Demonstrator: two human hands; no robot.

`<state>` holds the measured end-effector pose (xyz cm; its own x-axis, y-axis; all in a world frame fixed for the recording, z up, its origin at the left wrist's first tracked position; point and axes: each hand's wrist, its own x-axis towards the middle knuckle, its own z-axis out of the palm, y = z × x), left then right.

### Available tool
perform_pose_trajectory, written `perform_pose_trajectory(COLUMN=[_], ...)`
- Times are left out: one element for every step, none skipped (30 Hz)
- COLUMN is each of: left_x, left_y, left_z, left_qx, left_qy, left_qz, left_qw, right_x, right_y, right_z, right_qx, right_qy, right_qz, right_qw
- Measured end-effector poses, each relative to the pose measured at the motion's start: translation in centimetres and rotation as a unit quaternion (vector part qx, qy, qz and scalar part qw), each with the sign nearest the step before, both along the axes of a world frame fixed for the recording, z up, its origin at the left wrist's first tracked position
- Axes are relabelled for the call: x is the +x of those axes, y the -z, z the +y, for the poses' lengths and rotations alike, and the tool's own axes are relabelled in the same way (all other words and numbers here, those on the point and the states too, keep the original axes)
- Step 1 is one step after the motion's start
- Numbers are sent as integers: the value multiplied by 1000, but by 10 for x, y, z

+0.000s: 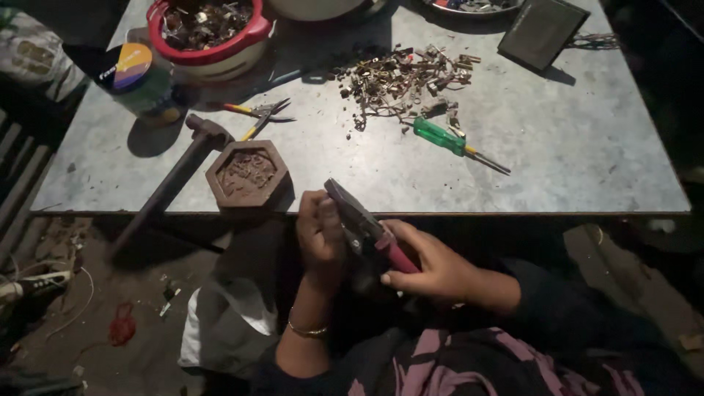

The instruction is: The person sits at a cluttered workbench and disassembles small electronic components by hand and with tools. They use pliers to cut wires and a screwdriver to pry apart casings, sorting the resulting parts into piles on the table.

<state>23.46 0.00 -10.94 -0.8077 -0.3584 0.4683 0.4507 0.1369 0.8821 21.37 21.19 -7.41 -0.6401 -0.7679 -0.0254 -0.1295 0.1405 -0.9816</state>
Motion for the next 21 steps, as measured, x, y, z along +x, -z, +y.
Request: perform_pose_trajectory(left_x=[0, -1, -1, 0, 1, 2, 4, 6, 8, 9, 10, 12, 13, 13, 15, 17, 20, 22, 23, 24, 25], left_y=[0, -1, -2, -4, -6, -9, -12, -15, -18, -21, -24, -27, -29, -31, -33, -34, -35, -36, -37, -37, -37], left_z=[0, 1, 2, 2, 3, 4, 4, 5, 6, 7, 8, 8, 9, 9, 9, 9, 8, 8, 7, 7, 7], left_qx=[17, 35, 52, 93, 134, 174, 197, 219, 241, 267, 293, 318, 326, 333, 340, 367, 393, 418, 427, 436, 446], left_qy=[21, 43, 64, 85, 105, 125, 133, 142, 151, 169, 187, 205, 220, 235, 250, 250, 250, 249, 253, 258, 263], left_qz=[4, 9, 14, 10, 6, 0, -9, -19, -27, -33, -38, -44, -41, -38, -35, -62, -87, -112, -125, -138, -151], left_qw=[1000, 998, 996, 992, 985, 977, 971, 965, 958, 948, 937, 925, 919, 912, 906, 894, 881, 867, 859, 851, 842], right_x=[0, 0, 0, 0, 1, 2, 2, 3, 2, 2, 0, -2, -4, -6, -8, -10, -11, -12, -13, -13, -14], right_y=[0, 0, -1, -2, -4, -6, -7, -9, -11, -13, -15, -16, -18, -19, -20, -22, -23, -25, -27, -30, -33], right_z=[0, -1, -1, -1, -2, -3, -3, -3, -3, -3, -3, -2, 0, 1, 3, 4, 5, 6, 8, 9, 11], right_qx=[13, 33, 53, 73, 80, 87, 94, 104, 114, 125, 124, 123, 122, 115, 107, 100, 102, 104, 107, 117, 128], right_qy=[10, 21, 32, 44, 52, 60, 68, 77, 87, 96, 92, 88, 84, 82, 79, 76, 75, 75, 74, 73, 73], right_qz=[84, 106, 129, 153, 179, 203, 228, 208, 188, 168, 201, 233, 264, 294, 325, 355, 354, 353, 352, 355, 358], right_qw=[996, 994, 990, 985, 979, 973, 967, 970, 972, 973, 967, 961, 953, 945, 936, 926, 927, 927, 927, 925, 922])
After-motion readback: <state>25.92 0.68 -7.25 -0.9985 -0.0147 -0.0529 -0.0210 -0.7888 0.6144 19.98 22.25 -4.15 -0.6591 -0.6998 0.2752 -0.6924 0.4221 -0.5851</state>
